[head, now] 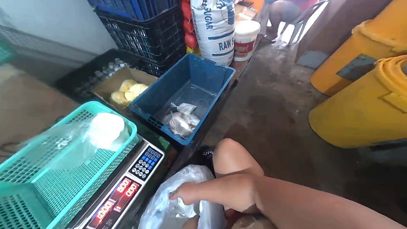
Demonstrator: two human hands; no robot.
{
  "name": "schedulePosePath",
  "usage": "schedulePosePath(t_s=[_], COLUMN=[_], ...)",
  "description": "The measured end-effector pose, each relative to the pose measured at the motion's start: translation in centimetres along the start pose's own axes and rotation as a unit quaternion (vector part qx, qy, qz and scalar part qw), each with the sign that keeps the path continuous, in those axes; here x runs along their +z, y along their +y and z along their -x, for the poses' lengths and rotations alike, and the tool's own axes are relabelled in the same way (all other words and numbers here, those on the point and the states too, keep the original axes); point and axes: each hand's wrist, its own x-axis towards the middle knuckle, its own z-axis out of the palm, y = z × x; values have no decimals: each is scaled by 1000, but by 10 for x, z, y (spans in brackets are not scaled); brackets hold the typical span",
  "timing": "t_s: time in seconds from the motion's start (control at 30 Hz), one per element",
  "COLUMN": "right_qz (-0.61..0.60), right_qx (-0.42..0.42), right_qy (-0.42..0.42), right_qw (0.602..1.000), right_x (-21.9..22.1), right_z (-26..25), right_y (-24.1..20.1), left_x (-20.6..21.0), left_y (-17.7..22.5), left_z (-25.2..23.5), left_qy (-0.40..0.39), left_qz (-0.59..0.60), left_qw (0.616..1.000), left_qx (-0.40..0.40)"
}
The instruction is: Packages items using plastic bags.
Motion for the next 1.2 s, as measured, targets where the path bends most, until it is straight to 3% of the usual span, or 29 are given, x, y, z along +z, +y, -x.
schedulePosePath(t_s=[0.17,0.4,0.5,0.77,0.97,1.2], right_qz=[-2,10,41,78,80,84], right_qx=[7,45,10,-22,-54,-43], right_qy=[42,14,52,34,33,-7], right_qw=[999,999,998,996,995,996], right_x=[-1,1,15,19,27,14], right_z=[12,15,7,10,11,28], right_y=[-1,-17,-3,5,11,-13], left_x=[6,-13,-7,11,-1,-55], left_y=[-40,-77,-95,-118,-103,-5], left_z=[-1,83,105,145,162,168], left_qy=[60,79,96,186,211,137], left_qz=[-12,53,68,143,157,95], left_qw=[998,995,993,970,961,967], left_qx=[27,-5,-32,-63,-90,-192])
